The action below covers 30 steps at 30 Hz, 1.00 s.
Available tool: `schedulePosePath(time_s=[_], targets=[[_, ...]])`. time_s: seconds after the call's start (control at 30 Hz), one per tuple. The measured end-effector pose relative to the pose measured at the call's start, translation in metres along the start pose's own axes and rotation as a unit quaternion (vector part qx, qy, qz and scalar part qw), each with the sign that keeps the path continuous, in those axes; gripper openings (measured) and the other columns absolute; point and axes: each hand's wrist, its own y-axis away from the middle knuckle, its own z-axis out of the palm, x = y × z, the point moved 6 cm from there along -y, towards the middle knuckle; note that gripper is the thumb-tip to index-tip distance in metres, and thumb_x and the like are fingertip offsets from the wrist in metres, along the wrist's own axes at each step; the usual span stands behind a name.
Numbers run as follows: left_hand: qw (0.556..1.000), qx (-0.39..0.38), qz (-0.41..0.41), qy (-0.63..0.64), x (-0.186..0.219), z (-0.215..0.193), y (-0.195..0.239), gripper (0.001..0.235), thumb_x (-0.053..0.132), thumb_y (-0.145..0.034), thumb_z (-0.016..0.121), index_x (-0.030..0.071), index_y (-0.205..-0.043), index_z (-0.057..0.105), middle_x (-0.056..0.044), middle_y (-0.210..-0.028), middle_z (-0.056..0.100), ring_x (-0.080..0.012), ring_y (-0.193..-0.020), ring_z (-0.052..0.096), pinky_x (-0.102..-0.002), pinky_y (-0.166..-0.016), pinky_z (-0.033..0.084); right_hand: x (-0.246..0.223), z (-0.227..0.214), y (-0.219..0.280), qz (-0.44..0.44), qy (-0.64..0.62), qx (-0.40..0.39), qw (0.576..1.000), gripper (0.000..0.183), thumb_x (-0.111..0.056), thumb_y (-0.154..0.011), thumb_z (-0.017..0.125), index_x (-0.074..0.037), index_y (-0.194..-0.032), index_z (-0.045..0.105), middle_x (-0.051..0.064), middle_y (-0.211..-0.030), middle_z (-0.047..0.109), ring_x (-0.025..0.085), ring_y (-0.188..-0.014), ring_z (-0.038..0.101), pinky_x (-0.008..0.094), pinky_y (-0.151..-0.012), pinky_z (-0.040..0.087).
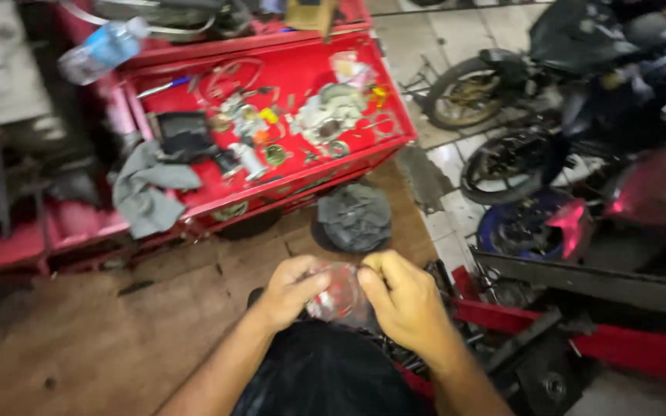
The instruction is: Servicing a motorcycle piston by cleaning it with a rotary tool, applying oil, and installing piston rings
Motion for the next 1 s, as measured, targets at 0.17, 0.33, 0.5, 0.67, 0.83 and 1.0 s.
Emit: schedulePosePath(time_s=[0.17, 0.33, 0.5, 0.67, 0.83, 1.0], targets=[[0.998, -0.025, 0.016, 0.057, 0.039, 0.008, 0.005, 0.027, 0.030, -0.092, 0.074, 0.005, -0.102, 0.075, -0.001, -0.092, 0.075, -0.0074, -0.081, 0.065, -0.026, -0.073, 0.055, 0.021, 0.019, 0.010, 0.115, -0.054, -0.014, 0.992, 0.031, -0.029, -0.100, 0.058, -0.009, -0.076, 0.058, 0.002, -0.068, 0.061, 0.017, -0.065, 0.057, 0.035, -0.062, 0.045], [0.991, -0.040, 0.022, 0.124, 0.017, 0.008, 0.011, 0.020, 0.027, -0.097, 0.068, 0.008, -0.094, 0.068, 0.002, -0.084, 0.066, -0.0074, -0.077, 0.059, -0.026, -0.072, 0.048, 0.014, 0.007, 0.011, 0.046, -0.005, 0.051, 0.998, 0.043, -0.023, -0.102, 0.056, -0.008, -0.064, 0.040, 0.005, -0.056, 0.042, 0.021, -0.051, 0.041, 0.041, -0.052, 0.034], [0.993, -0.036, 0.026, 0.109, 0.026, 0.009, 0.010, 0.031, 0.032, -0.100, 0.057, 0.010, -0.077, 0.059, 0.004, -0.070, 0.052, -0.0078, -0.066, 0.046, -0.026, -0.062, 0.036, 0.037, 0.014, 0.015, 0.136, -0.067, 0.021, 0.988, 0.045, -0.030, -0.101, 0.059, -0.012, -0.065, 0.039, -0.006, -0.059, 0.039, 0.010, -0.056, 0.037, 0.033, -0.049, 0.034], [0.995, -0.043, 0.043, 0.078, 0.025, 0.010, 0.009, 0.019, 0.027, -0.097, 0.070, 0.009, -0.093, 0.072, 0.006, -0.088, 0.067, -0.0035, -0.081, 0.057, -0.023, -0.074, 0.049, 0.051, 0.028, 0.018, 0.200, -0.131, 0.000, 0.971, 0.021, -0.027, -0.098, 0.065, -0.009, -0.090, 0.072, -0.003, -0.078, 0.072, 0.008, -0.071, 0.062, 0.027, -0.065, 0.051], [0.997, -0.031, 0.038, 0.051, 0.025, 0.005, 0.011, 0.023, 0.027, -0.099, 0.068, 0.006, -0.093, 0.075, 0.003, -0.088, 0.071, -0.0038, -0.081, 0.060, -0.023, -0.073, 0.052, 0.049, 0.027, 0.016, 0.159, -0.115, -0.009, 0.980, 0.016, -0.022, -0.097, 0.065, -0.008, -0.096, 0.073, 0.000, -0.081, 0.074, 0.012, -0.071, 0.067, 0.027, -0.063, 0.055], [0.998, 0.040, -0.005, 0.047, 0.006, -0.014, 0.005, 0.021, 0.023, -0.096, 0.069, 0.005, -0.097, 0.079, -0.005, -0.085, 0.078, -0.0084, -0.078, 0.069, -0.023, -0.072, 0.054, 0.094, 0.017, 0.026, 0.196, -0.119, 0.059, 0.972, 0.018, -0.016, -0.097, 0.065, -0.004, -0.105, 0.075, 0.005, -0.094, 0.077, 0.015, -0.085, 0.070, 0.028, -0.075, 0.056]])
